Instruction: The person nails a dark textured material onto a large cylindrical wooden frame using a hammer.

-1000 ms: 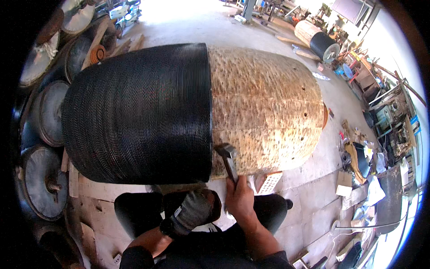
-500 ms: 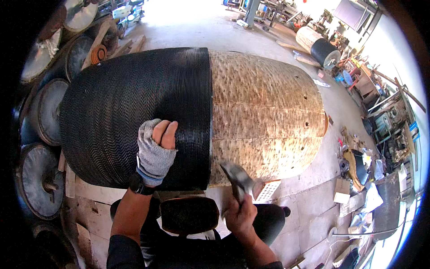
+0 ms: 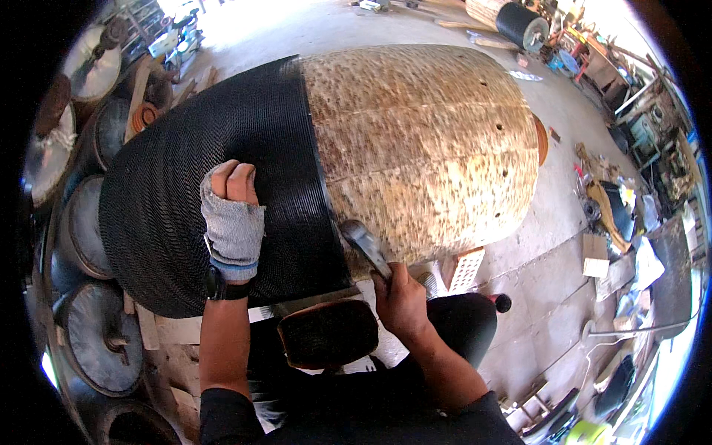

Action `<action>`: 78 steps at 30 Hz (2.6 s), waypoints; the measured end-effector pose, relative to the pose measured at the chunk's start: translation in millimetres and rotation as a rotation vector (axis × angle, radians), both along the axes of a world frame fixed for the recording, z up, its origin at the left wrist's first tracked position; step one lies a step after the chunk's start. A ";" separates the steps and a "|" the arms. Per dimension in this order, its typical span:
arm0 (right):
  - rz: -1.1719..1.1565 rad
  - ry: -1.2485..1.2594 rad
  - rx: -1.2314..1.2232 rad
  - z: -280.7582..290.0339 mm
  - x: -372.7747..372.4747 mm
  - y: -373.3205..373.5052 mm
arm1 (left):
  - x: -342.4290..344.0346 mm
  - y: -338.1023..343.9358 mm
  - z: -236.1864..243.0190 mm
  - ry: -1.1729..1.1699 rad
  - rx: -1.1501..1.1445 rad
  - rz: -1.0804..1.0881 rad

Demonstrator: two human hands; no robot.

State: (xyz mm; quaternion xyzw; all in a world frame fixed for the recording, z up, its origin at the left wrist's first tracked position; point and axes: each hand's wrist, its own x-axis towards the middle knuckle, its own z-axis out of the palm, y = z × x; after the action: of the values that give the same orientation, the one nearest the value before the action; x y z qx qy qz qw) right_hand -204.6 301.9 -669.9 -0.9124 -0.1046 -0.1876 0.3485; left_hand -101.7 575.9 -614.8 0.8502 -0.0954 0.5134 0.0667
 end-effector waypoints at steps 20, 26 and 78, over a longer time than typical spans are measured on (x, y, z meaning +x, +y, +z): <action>0.032 0.148 0.200 -25.0 -35.7 -33.9 | -80.9 -109.0 -44.7 0.314 -0.366 -0.360; 0.070 0.169 0.248 -16.8 -33.0 -29.6 | -81.6 -104.9 -32.5 0.455 -0.336 -0.337; 0.066 0.122 0.111 0.9 -42.4 -10.4 | -153.3 -96.9 -95.2 0.745 -0.161 -0.463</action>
State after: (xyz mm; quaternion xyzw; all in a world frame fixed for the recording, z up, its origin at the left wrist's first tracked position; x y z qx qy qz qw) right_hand -247.1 291.5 -669.1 -0.8975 -0.1024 -0.1257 0.4101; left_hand -254.9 479.0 -710.0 0.9256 -0.2123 0.1493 0.2757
